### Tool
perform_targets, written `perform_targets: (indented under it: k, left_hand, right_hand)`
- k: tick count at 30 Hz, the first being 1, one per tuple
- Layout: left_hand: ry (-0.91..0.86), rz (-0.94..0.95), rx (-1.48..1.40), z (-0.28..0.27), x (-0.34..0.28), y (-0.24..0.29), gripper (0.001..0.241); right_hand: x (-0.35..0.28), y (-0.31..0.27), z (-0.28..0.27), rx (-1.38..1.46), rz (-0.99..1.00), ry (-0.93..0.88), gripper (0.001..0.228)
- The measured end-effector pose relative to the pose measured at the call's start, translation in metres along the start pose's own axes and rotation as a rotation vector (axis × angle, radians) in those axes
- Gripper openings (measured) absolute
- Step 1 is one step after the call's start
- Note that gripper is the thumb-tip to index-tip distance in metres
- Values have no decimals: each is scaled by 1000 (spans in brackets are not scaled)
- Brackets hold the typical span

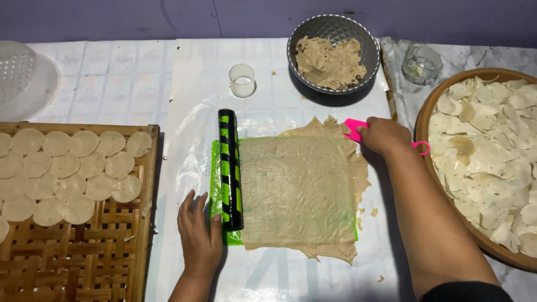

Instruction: Rolling out dough and using a circular cutter to create small rounds.

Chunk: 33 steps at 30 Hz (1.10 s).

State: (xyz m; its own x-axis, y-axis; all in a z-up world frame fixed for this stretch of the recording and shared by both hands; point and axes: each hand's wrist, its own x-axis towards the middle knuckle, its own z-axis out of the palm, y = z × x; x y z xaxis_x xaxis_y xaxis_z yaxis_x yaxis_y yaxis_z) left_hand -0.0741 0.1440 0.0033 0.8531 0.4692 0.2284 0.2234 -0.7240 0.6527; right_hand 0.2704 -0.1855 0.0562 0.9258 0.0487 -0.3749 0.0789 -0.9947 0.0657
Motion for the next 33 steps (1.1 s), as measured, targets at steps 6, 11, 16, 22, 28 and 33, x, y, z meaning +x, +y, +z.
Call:
perform_targets:
  k: [6, 11, 16, 22, 28, 33]
  left_hand:
    - [24, -6, -18, 4, -4, -2, 47]
    - [-9, -18, -53, -4, -2, 1, 49]
    - [5, -45, -85, -8, -11, -12, 47]
    - [12, -34, -110, -5, -17, -13, 47]
    - [33, -36, -152, -2, -18, -20, 49]
    - [31, -59, -210, -4, -16, -17, 49]
  right_hand:
    - [-4, -95, -20, -34, -172, -78, 37]
    - [-28, -87, -37, 147, -267, 86, 31]
    - [-39, -9, 14, 326, -90, 337, 32]
    - [-88, 3, 75, 323, -17, 276, 33]
    - [-87, 6, 77, 422, 53, 334, 35]
    - [-80, -22, 60, 324, 55, 254, 31]
